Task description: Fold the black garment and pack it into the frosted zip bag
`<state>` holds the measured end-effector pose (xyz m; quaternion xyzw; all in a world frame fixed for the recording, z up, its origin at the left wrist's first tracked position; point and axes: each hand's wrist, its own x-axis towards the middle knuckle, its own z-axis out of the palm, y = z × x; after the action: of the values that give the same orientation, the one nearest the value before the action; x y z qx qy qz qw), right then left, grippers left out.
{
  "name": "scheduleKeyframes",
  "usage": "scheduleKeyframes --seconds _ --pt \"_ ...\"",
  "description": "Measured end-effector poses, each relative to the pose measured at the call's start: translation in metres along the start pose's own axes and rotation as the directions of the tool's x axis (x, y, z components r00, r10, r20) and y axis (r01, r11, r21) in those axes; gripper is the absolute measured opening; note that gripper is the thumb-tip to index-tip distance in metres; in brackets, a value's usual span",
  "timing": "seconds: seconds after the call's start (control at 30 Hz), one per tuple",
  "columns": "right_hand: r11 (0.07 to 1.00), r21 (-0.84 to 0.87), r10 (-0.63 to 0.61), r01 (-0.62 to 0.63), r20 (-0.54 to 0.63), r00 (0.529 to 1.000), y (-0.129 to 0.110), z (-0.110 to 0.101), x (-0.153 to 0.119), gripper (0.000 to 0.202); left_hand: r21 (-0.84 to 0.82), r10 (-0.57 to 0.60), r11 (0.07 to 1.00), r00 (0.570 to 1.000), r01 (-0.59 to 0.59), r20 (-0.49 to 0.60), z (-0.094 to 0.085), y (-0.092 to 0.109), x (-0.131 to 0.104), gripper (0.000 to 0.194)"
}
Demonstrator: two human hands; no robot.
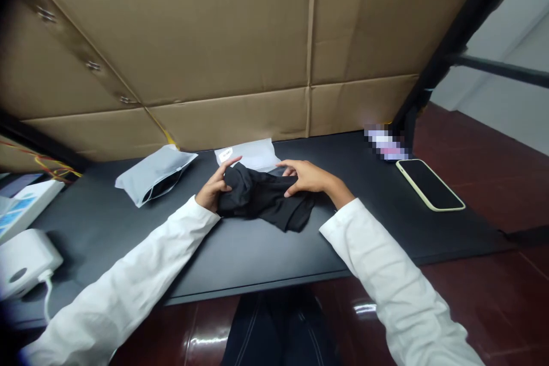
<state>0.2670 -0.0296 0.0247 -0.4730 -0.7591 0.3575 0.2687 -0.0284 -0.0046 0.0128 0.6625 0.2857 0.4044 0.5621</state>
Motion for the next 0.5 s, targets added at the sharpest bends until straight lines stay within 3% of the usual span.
scheduleKeyframes --seconds 0.13,0.23,0.33,0.43,0.5 --pt "0.999 0.025 0.030 -0.028 -0.079 0.996 0.010 -0.004 0.001 0.058 0.093 0.066 0.992 0.971 -0.089 0.228 -0.012 0.005 0.001 0.055" --pt "1.000 0.019 0.025 -0.023 -0.145 0.989 0.012 -0.005 0.001 0.049 0.073 0.007 0.997 0.956 -0.030 0.293 -0.018 0.006 0.001 0.030" --pt "1.000 0.006 -0.015 0.017 -0.215 0.977 0.011 -0.007 0.000 0.043 0.082 -0.081 0.995 0.954 0.059 0.289 -0.019 0.012 0.000 0.040" --pt "0.998 -0.033 -0.065 0.058 -0.312 0.948 0.010 -0.011 -0.001 0.032 0.226 -0.031 0.973 0.942 -0.048 0.333 -0.023 0.021 0.003 0.057" --pt "0.996 -0.070 -0.074 0.051 -0.371 0.926 0.011 -0.014 -0.001 0.028 0.355 -0.011 0.925 0.922 -0.138 0.387 -0.029 0.027 0.005 0.056"
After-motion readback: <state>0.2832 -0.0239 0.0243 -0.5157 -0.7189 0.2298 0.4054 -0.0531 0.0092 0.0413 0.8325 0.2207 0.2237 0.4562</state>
